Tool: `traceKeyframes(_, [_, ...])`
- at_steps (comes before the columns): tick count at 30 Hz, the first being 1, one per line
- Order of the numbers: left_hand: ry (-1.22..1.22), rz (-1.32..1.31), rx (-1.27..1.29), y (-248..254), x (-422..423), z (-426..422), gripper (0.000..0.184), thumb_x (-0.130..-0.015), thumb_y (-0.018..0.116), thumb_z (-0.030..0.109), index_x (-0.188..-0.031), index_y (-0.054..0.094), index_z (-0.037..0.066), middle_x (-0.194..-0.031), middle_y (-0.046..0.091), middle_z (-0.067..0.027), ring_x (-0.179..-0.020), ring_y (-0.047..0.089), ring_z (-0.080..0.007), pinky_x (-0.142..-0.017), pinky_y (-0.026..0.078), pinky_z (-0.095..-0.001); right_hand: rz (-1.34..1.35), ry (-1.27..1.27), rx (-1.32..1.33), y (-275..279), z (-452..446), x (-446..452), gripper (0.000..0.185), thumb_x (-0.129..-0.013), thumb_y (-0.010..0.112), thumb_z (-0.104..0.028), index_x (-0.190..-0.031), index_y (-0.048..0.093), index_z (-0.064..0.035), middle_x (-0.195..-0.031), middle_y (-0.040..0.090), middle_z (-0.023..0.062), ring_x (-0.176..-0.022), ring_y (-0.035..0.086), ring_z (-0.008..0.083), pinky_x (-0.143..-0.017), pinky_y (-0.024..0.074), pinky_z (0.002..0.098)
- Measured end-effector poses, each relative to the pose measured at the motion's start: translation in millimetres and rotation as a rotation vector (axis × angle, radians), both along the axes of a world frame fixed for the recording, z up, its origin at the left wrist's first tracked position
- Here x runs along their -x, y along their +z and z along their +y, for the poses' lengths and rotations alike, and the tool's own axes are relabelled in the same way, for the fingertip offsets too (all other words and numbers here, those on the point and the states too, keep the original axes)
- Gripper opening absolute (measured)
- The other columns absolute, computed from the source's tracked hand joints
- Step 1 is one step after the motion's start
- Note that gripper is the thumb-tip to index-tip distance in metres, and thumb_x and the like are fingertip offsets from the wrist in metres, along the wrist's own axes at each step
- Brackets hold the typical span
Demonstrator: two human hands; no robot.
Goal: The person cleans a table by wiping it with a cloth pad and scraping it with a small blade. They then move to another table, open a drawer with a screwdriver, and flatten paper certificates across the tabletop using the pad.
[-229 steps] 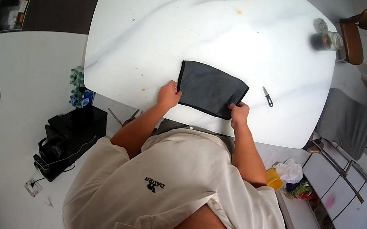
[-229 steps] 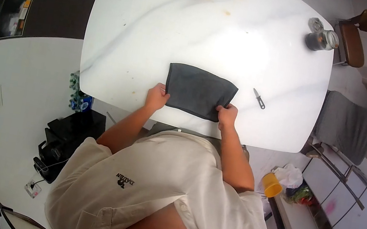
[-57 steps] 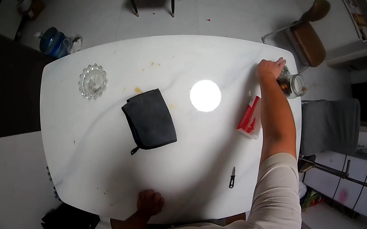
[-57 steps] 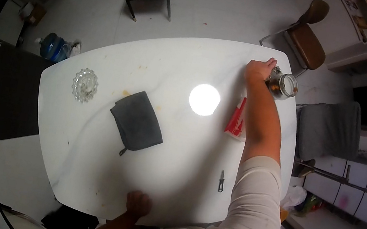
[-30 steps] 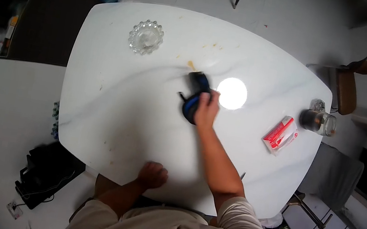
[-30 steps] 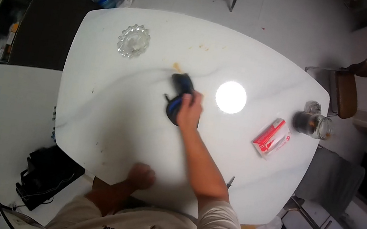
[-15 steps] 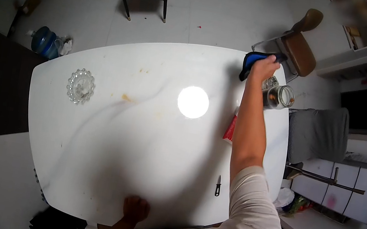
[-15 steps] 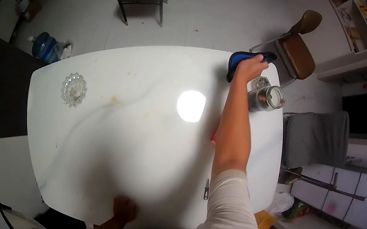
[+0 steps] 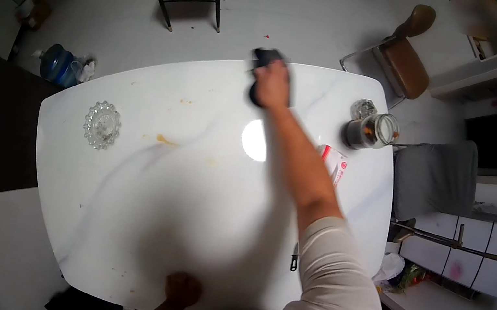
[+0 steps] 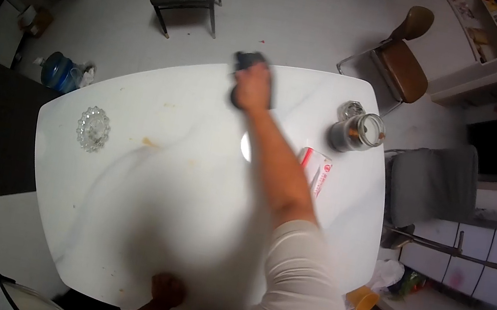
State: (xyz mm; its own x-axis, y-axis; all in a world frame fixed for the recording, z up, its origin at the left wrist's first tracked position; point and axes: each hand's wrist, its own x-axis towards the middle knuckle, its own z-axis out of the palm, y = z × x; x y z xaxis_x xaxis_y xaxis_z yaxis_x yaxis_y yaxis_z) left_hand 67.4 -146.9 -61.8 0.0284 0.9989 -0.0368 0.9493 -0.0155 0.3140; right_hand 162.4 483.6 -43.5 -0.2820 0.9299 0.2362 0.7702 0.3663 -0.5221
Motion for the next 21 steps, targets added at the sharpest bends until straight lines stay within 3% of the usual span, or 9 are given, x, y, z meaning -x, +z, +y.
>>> traceKeyframes(1, [0.004, -0.001, -0.056, 3.2, -0.1, 5.1, 0.015, -0.079, 0.063, 0.023, -0.089, 0.054, 0.017, -0.092, 0.050, -0.0100, -0.079, 0.053, -0.0311, -0.069, 0.041, -0.0481, 0.079, 0.032, 0.089, 4.7, -29.6, 33.6, 0.039, -0.092, 0.058, -0.024, -0.119, 0.054, 0.0042, -0.127, 0.053, 0.0280, -0.122, 0.048, 0.0427, -0.105, 0.0392, 0.0485])
traceKeyframes(2, [0.010, 0.001, -0.109, 6.3, 0.7, 8.6, 0.016, -0.079, 0.063, 0.022, -0.090, 0.053, 0.017, -0.092, 0.050, -0.0100, -0.078, 0.052, -0.0309, -0.068, 0.041, -0.0478, -0.343, 0.317, -0.030, -10.2, -47.3, 60.1, 0.043, -0.094, 0.056, -0.025, -0.124, 0.052, 0.0056, -0.133, 0.051, 0.0281, -0.127, 0.046, 0.0415, -0.111, 0.0343, 0.0479])
traceKeyframes(4, [-0.002, 0.017, -0.158, 7.7, 3.4, 9.7, 0.015, -0.080, 0.062, 0.021, -0.090, 0.053, 0.015, -0.093, 0.050, -0.0104, -0.078, 0.053, -0.0311, -0.068, 0.042, -0.0470, 0.068, 0.393, 0.071, -35.7, -104.7, 113.1, 0.057, -0.100, 0.048, -0.030, -0.138, 0.041, 0.0121, -0.144, 0.043, 0.0285, -0.140, 0.035, 0.0408, -0.118, 0.0247, 0.0459])
traceKeyframes(6, [0.003, 0.012, -0.202, 10.5, 1.3, 11.1, 0.015, -0.080, 0.062, 0.020, -0.090, 0.053, 0.014, -0.093, 0.050, -0.0106, -0.078, 0.053, -0.0311, -0.068, 0.042, -0.0461, 0.205, 0.495, 0.268, -21.0, -136.2, 130.0, 0.058, -0.101, 0.049, -0.030, -0.139, 0.039, 0.0117, -0.148, 0.040, 0.0269, -0.143, 0.030, 0.0411, -0.119, 0.0230, 0.0459])
traceKeyframes(8, [0.016, -0.013, -0.240, 15.3, 2.4, 15.9, 0.015, -0.080, 0.063, 0.020, -0.091, 0.054, 0.014, -0.093, 0.051, -0.0104, -0.079, 0.054, -0.0308, -0.068, 0.043, -0.0452, 0.254, 0.415, 0.332, -5.3, -145.3, 121.1, 0.057, -0.099, 0.052, -0.029, -0.139, 0.041, 0.0104, -0.147, 0.042, 0.0261, -0.141, 0.033, 0.0410, -0.119, 0.0242, 0.0454])
traceKeyframes(13, [0.045, -0.075, -0.208, 17.5, 4.1, 16.8, 0.020, -0.080, 0.068, 0.024, -0.093, 0.058, 0.014, -0.095, 0.053, -0.0091, -0.083, 0.056, -0.0287, -0.072, 0.046, -0.0451, -0.187, 0.296, -0.194, -36.3, -72.1, 40.3, 0.053, -0.087, 0.066, -0.024, -0.127, 0.052, 0.0073, -0.140, 0.047, 0.0252, -0.132, 0.042, 0.0419, -0.113, 0.0330, 0.0474])
traceKeyframes(14, [0.056, -0.100, -0.222, 17.1, 4.8, 15.2, 0.020, -0.080, 0.069, 0.025, -0.093, 0.059, 0.014, -0.096, 0.053, -0.0088, -0.084, 0.056, -0.0283, -0.073, 0.046, -0.0451, -0.034, 0.142, -0.108, -23.5, -56.6, 22.4, 0.057, -0.089, 0.065, -0.032, -0.129, 0.052, 0.0055, -0.141, 0.046, 0.0263, -0.134, 0.040, 0.0427, -0.113, 0.0316, 0.0481])
traceKeyframes(17, [0.076, -0.132, -0.250, 23.1, 7.4, 19.8, 0.021, -0.080, 0.070, 0.027, -0.093, 0.058, 0.015, -0.095, 0.053, -0.0082, -0.086, 0.057, -0.0277, -0.075, 0.047, -0.0442, -0.298, -0.049, -0.109, -19.1, -12.4, -7.0, 0.072, -0.091, 0.051, -0.057, -0.139, 0.050, -0.0037, -0.151, 0.039, 0.0245, -0.140, 0.032, 0.0443, -0.118, 0.0185, 0.0525])
traceKeyframes(21, [0.065, -0.080, -0.170, 27.3, 6.8, 20.5, 0.018, -0.082, 0.068, 0.026, -0.091, 0.058, 0.015, -0.094, 0.053, -0.0079, -0.087, 0.057, -0.0267, -0.077, 0.048, -0.0418, -0.333, -0.028, -0.122, -39.7, -10.5, 22.8, 0.061, -0.089, 0.053, -0.034, -0.142, 0.048, -0.0035, -0.150, 0.041, 0.0232, -0.141, 0.032, 0.0435, -0.118, 0.0200, 0.0503])
